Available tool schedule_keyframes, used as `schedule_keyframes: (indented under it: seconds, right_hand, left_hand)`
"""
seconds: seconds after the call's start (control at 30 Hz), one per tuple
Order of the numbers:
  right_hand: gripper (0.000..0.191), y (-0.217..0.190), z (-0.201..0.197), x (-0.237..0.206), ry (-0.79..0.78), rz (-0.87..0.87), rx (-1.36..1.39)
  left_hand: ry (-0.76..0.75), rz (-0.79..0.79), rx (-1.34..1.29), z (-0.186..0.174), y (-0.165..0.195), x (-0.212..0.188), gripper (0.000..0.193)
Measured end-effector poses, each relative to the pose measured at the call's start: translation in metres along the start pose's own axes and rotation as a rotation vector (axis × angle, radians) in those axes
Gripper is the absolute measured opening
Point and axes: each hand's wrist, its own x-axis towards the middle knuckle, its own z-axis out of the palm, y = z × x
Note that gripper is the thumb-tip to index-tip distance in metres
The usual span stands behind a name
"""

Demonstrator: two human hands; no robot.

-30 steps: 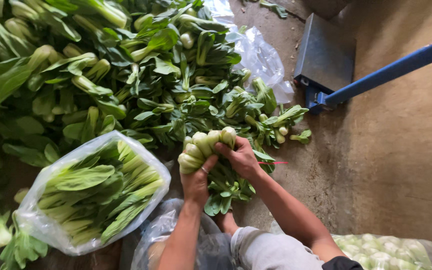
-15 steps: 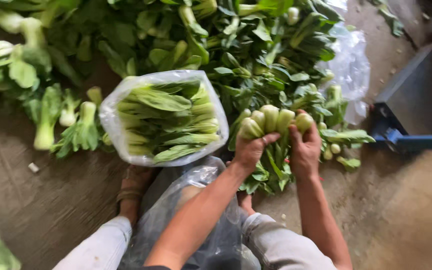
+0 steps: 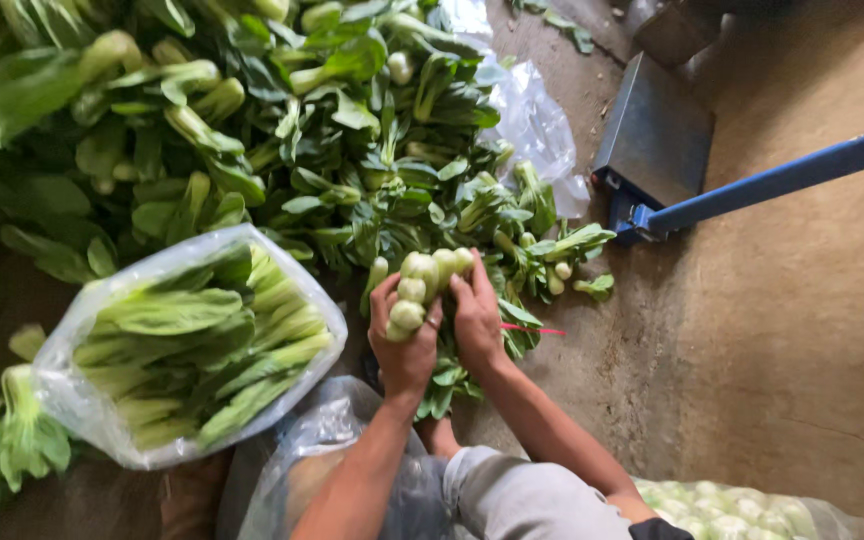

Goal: The person sits on the floor among large piles of bok choy and packs the vegetables one at a time into a plastic-lined basket, arranging the heads neatly. At the end they gather the filled basket and handle a bag of packed bok choy.

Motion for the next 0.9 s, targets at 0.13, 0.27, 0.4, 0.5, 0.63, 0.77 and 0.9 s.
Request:
schedule_keyframes:
  seconds: [0.13, 0.27, 0.4, 0.5, 0.63, 0.77, 0.9]
  right_hand:
    - [0.052, -0.004, 0.006, -0.004, 0.03, -0.092, -0.012]
    - [0.055, -0.005, 0.011, -0.013, -0.068, -0.221, 0.015]
    - [0.093, -0.006, 0.005, -0.018, -0.289, -0.261, -0.094]
    - [0.115, -0.007, -0.003, -0.014, -0.345, -0.326, -0.356]
    - [0.133, -0.011, -0.006, -0.005, -0.429, -0.607, -0.621]
    - [0.15, -0.011, -0.01, -0.001, -0.417, -0.566, -0.64]
    - [0.134, 0.005, -0.023, -0.003, -0.434, -0.569, -0.312]
  left_hand:
    - [0.041, 0.067, 0.072, 0.002, 0.005, -0.001, 0.054]
    - [0.056, 0.04, -0.012, 0.004, -0.005, 0.0, 0.06]
    - [-0.01, -0.018, -0.181, 0.008, -0.019, 0.0, 0.073]
    - [-0.183, -0.198, -0.507, 0.004, -0.025, -0.003, 0.078]
    - [-0.374, -0.401, -0.87, -0.015, -0.025, -0.003, 0.08]
    - [-0.579, -0.42, -1.039, -0.029, -0.013, -0.001, 0.092]
    - [-0.668, -0.386, -0.697, -0.032, 0.014, -0.003, 0.093]
